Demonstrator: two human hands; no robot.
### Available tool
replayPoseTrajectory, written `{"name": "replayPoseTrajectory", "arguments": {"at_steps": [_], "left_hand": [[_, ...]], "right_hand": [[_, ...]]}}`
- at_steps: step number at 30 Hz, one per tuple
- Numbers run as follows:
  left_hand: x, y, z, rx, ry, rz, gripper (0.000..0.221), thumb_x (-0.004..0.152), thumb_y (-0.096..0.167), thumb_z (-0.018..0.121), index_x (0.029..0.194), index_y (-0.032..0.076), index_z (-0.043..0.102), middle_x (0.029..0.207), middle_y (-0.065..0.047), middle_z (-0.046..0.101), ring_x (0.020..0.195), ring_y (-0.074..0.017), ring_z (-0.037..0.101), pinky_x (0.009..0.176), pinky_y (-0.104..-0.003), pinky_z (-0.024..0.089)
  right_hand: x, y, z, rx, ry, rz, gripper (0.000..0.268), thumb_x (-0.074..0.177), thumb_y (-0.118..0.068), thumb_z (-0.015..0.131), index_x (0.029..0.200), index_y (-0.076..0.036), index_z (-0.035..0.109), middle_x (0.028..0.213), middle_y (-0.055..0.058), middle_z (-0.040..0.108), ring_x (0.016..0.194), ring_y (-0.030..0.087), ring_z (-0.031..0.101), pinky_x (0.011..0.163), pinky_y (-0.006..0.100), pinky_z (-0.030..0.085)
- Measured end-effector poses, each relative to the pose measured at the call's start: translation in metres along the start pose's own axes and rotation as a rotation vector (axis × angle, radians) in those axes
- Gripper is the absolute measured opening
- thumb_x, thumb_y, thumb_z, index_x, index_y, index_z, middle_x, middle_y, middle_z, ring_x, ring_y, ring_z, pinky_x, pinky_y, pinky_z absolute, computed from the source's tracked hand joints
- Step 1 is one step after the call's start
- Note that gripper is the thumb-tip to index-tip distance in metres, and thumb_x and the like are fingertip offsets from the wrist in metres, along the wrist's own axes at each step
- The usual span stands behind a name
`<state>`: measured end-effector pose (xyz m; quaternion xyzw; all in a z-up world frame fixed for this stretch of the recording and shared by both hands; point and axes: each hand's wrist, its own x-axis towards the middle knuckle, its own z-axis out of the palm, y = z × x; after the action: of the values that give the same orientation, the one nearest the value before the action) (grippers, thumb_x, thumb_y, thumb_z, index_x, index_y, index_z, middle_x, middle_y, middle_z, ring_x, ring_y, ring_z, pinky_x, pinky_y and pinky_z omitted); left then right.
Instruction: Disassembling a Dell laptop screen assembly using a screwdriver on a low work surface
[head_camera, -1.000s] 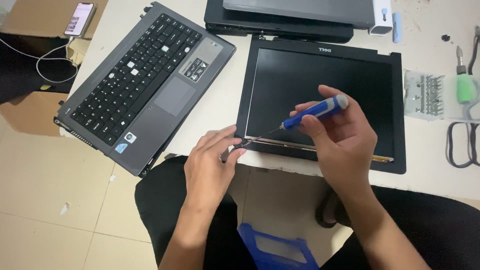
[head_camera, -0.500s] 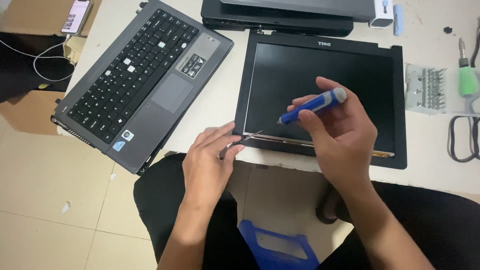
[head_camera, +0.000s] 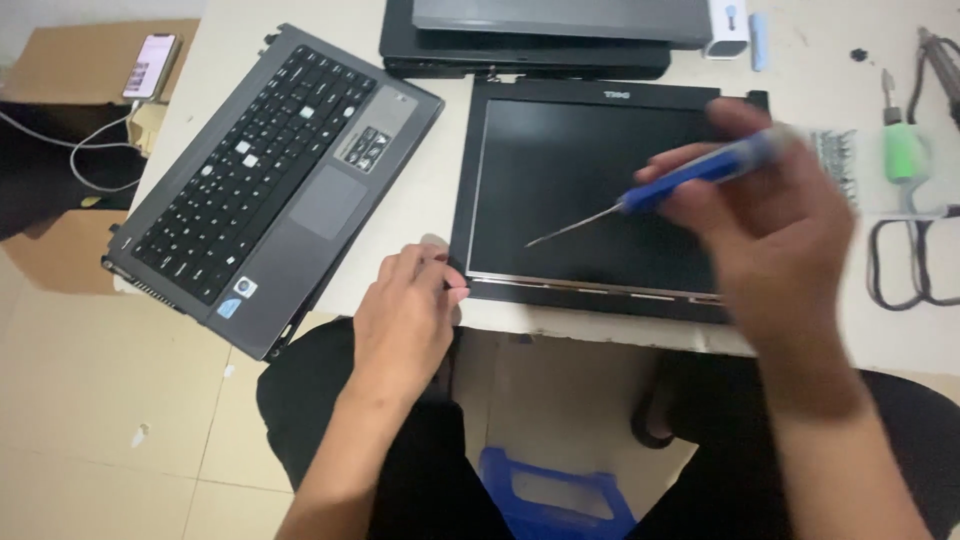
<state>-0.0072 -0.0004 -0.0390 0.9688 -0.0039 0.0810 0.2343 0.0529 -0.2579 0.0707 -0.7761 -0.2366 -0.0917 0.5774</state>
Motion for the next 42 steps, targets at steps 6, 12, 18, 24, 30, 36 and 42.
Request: {"name": "replayPoseTrajectory", "arguments": {"at_steps": [6, 12, 18, 24, 30, 36, 42], "left_hand": [[0.008, 0.008, -0.004, 0.152, -0.12, 0.02, 0.011, 0.091, 0.019, 0.061, 0.091, 0.01, 0.068, 0.123, -0.008, 0.053, 0.12, -0.0317, 0.046, 0.082, -0.046, 0.044], [0.0, 0.012, 0.001, 0.314, -0.003, 0.032, 0.019, 0.092, 0.02, 0.061, 0.089, 0.001, 0.064, 0.116, -0.017, 0.054, 0.111, -0.0406, 0.051, 0.07, -0.055, 0.048], [0.032, 0.062, -0.01, 0.131, 0.038, -0.027, 0.015, 0.094, 0.017, 0.06, 0.092, 0.003, 0.068, 0.124, -0.015, 0.056, 0.116, -0.0377, 0.052, 0.089, -0.051, 0.044], [0.126, 0.178, 0.056, -0.218, 0.102, 0.316, 0.006, 0.083, 0.015, 0.069, 0.079, 0.011, 0.07, 0.114, -0.011, 0.064, 0.107, -0.0322, 0.059, 0.09, -0.046, 0.045], [0.193, 0.265, 0.172, 0.05, -0.082, 0.445, 0.022, 0.091, 0.025, 0.064, 0.104, 0.007, 0.065, 0.118, -0.007, 0.049, 0.118, -0.029, 0.043, 0.092, -0.045, 0.039], [0.181, 0.256, 0.204, 0.129, 0.33, 0.592, 0.012, 0.093, 0.018, 0.069, 0.092, 0.006, 0.072, 0.115, -0.009, 0.059, 0.123, -0.0287, 0.053, 0.09, -0.045, 0.046], [0.152, 0.222, 0.141, -0.011, 0.286, 0.668, 0.014, 0.082, -0.002, 0.062, 0.089, 0.007, 0.069, 0.106, -0.008, 0.065, 0.106, -0.03, 0.061, 0.079, -0.042, 0.049]], "right_hand": [[-0.015, 0.043, -0.083, -0.007, 0.258, 0.109, 0.045, 0.117, -0.019, 0.051, 0.15, 0.002, 0.027, 0.137, 0.025, 0.049, 0.133, 0.039, 0.057, 0.115, 0.047, 0.052], [-0.037, 0.085, -0.139, 0.191, 0.703, 0.344, 0.034, 0.11, -0.014, 0.058, 0.142, -0.017, 0.046, 0.121, -0.001, 0.069, 0.116, 0.012, 0.075, 0.093, 0.018, 0.066], [-0.056, 0.115, -0.173, 0.424, 1.068, 0.436, 0.043, 0.093, -0.021, 0.075, 0.132, -0.017, 0.057, 0.113, 0.002, 0.076, 0.098, 0.012, 0.08, 0.076, 0.017, 0.067], [-0.064, 0.125, -0.197, 0.341, 1.35, 0.486, 0.036, 0.096, -0.022, 0.067, 0.13, -0.017, 0.059, 0.115, 0.002, 0.077, 0.101, 0.007, 0.081, 0.082, 0.017, 0.075], [-0.081, 0.143, -0.211, 0.14, 1.327, 0.394, 0.021, 0.108, -0.022, 0.06, 0.127, -0.018, 0.054, 0.121, 0.002, 0.071, 0.108, 0.009, 0.077, 0.087, 0.016, 0.068], [-0.087, 0.144, -0.211, 0.079, 1.273, 0.399, 0.019, 0.108, -0.029, 0.062, 0.121, -0.017, 0.057, 0.124, 0.0, 0.07, 0.112, 0.01, 0.076, 0.09, 0.015, 0.07], [-0.082, 0.144, -0.204, 0.049, 1.164, 0.503, 0.022, 0.107, -0.037, 0.052, 0.122, -0.022, 0.06, 0.129, -0.008, 0.064, 0.115, 0.001, 0.07, 0.099, 0.008, 0.064]]}}
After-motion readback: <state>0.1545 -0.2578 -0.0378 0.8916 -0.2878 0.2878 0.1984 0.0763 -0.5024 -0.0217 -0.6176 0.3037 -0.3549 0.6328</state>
